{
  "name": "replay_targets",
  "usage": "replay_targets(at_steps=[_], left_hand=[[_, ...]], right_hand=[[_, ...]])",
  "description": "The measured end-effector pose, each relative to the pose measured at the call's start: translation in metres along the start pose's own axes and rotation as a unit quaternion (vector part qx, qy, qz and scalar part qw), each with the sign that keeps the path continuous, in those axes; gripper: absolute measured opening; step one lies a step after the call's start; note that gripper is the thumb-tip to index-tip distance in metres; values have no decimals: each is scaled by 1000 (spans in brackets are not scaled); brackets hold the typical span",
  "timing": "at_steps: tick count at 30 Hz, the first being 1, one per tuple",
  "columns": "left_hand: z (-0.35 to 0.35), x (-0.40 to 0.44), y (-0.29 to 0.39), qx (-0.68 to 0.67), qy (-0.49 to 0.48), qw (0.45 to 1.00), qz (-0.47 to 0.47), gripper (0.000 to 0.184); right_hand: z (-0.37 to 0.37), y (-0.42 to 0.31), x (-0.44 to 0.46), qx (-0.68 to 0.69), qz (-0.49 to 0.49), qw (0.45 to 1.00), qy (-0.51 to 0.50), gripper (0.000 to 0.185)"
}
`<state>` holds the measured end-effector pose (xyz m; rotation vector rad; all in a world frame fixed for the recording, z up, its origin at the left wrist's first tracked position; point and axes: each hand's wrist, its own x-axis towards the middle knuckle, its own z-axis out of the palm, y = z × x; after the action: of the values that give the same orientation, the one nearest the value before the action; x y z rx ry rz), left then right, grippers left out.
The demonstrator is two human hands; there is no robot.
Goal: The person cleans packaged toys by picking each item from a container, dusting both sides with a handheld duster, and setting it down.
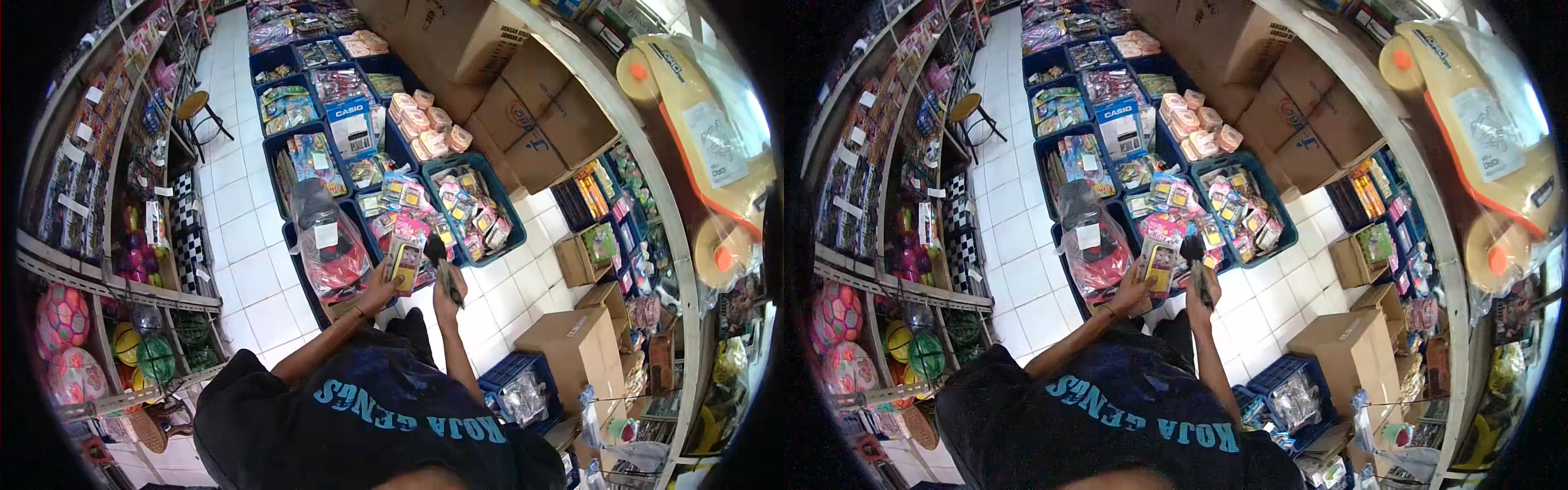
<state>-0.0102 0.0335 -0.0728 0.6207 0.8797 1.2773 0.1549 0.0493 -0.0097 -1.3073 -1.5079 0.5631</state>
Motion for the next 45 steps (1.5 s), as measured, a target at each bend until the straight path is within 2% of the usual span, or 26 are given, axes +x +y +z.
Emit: replay_targets(at_steps=[2, 5, 6, 8, 9, 11, 12, 13, 15, 16, 18, 19, 22, 23, 25, 26, 28, 29, 31, 33, 34, 37, 39, 41, 43, 45], left_hand=[[-2, 2, -7, 21, 9, 1000, 0, 66], [-17, 15, -27, 136, -18, 988, 76, 66], [-10, 9, -13, 131, 5, 991, 40, 65], [14, -9, 32, 119, 54, 991, -30, 63], [4, -3, 18, 121, 44, 992, -2, 62], [-26, 17, -20, 124, 26, 991, 53, 61], [-28, 17, -19, 119, 27, 991, 49, 61], [-30, 18, -16, 113, 27, 992, 44, 61], [-29, 14, -8, 79, 30, 996, 26, 62], [-23, 7, 2, 50, 31, 998, 12, 63], [-25, 5, 3, 70, 35, 997, 10, 64], [-32, 9, -5, 119, 36, 992, 24, 64], [-33, 5, -8, 194, 29, 980, 26, 63], [-29, 3, -5, 207, 22, 978, 21, 62], [-28, 5, -7, 190, 10, 982, 10, 63], [-19, -3, 8, 202, 2, 979, 16, 63], [-14, -9, 17, 241, 4, 970, 36, 64], [-10, -11, 22, 192, 7, 981, 7, 64], [-3, -16, 28, 93, 14, 994, -53, 64], [-36, 8, -13, 151, 26, 988, -4, 65], [-48, 16, -28, 179, 33, 983, 20, 65], [-29, -1, 4, 108, 16, 994, -28, 66], [-35, 0, -5, 176, 23, 984, 21, 65], [-42, 7, -18, 206, 18, 977, 43, 65], [-41, 9, -22, 199, 2, 979, 38, 65], [-27, -2, -4, 175, -11, 984, 21, 66]], right_hand=[[0, -10, 9, -38, -92, 995, 15, 20], [11, -32, 17, -99, -146, 982, -63, 22], [8, -59, 20, -53, -166, 981, -82, 22], [21, -52, 20, 46, -111, 989, -85, 22], [24, -53, 19, 88, -82, 989, -81, 22], [24, -46, 16, 107, 19, 990, -85, 22], [24, -39, 14, 117, 70, 987, -88, 22], [29, -26, 10, 27, 59, 997, -33, 23], [25, -7, 4, 131, 161, 978, -8, 16], [25, 19, 2, 100, 165, 981, 1, 12], [27, 77, -2, -109, -75, 989, 60, 11], [26, 71, 2, -61, -13, 997, 42, 15], [22, 14, 9, 5, -42, 999, 7, 13], [25, 11, 12, 21, -107, 994, -9, 13], [29, -19, 15, 31, -76, 993, -81, 17], [30, -43, 19, 53, -72, 994, -68, 16], [31, -47, 22, -42, -131, 988, -76, 19], [32, -48, 22, -90, -158, 980, -79, 21], [35, -33, 9, 47, 44, 996, -56, 27], [32, -24, 11, 176, 243, 954, -20, 29], [48, 22, 2, 240, 230, 941, 62, 29], [27, 30, -2, 207, 318, 924, 50, 29], [25, 30, -3, 118, 158, 978, 72, 23], [23, 24, 0, 22, -7, 996, 91, 18], [20, -7, 5, 11, 3, 1000, -17, 16], [28, -33, 5, 56, -73, 995, -27, 17]])
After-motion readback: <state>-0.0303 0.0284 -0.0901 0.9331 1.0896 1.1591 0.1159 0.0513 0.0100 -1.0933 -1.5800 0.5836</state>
